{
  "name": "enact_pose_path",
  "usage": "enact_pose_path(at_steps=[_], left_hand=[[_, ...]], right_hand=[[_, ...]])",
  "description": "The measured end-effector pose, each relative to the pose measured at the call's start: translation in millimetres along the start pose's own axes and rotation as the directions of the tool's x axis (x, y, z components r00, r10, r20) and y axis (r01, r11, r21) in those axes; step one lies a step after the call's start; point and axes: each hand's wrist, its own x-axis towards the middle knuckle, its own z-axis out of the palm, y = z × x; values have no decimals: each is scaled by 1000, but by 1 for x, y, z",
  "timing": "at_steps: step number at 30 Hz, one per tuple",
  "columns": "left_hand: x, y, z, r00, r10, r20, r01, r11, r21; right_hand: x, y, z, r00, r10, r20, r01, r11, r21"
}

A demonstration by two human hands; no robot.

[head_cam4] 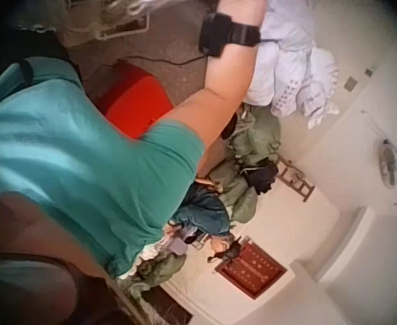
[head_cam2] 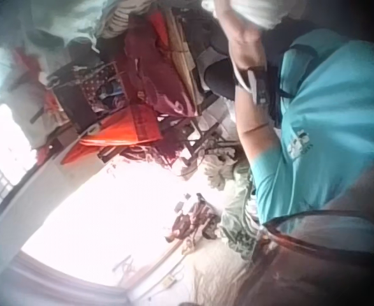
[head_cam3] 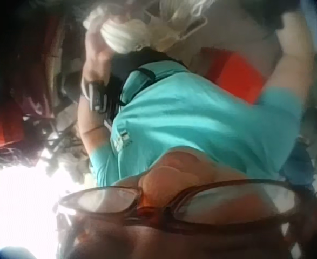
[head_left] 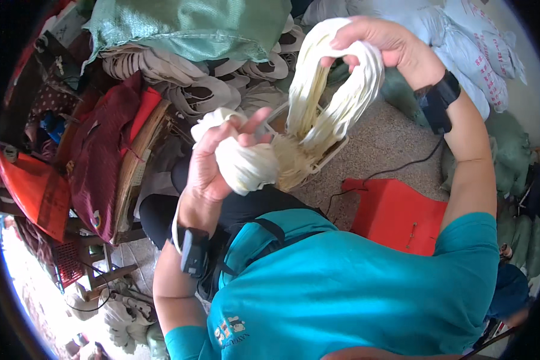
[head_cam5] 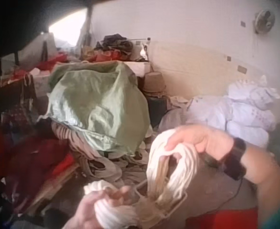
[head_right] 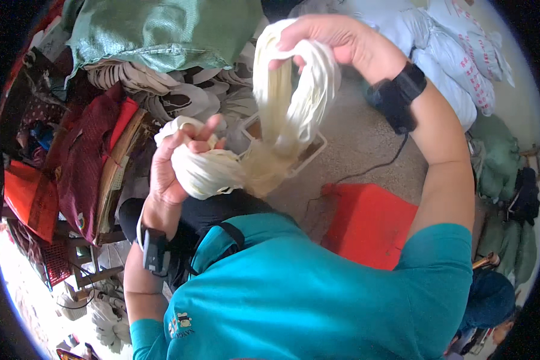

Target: The person gathers loose white yarn strands from a large green sack and manually twists them into a compact bundle. They repeatedly fold and twist the yarn to form a neat skein, then use a pair of scissors to trim the ends before tying the bundle securely.

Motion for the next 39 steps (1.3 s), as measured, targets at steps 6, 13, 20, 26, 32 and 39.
enact_pose_path(at_steps=[6,13,20,26,32,39], left_hand=[[25,-18,10,985,-68,157,64,997,30],[30,-18,-2,936,10,353,55,983,-174],[21,-9,-8,941,178,288,-135,977,-163],[24,-2,-10,854,422,306,-489,850,193],[17,28,-24,807,572,149,-588,753,295],[15,53,-35,714,554,428,-538,825,-172]], right_hand=[[16,17,52,982,-36,187,27,998,53],[7,30,102,904,-211,373,153,972,179],[9,58,120,729,-331,600,132,927,351],[7,80,126,588,-206,782,-55,955,293],[11,103,122,436,-185,881,-168,944,282],[-15,120,92,715,-88,693,-270,880,391]])
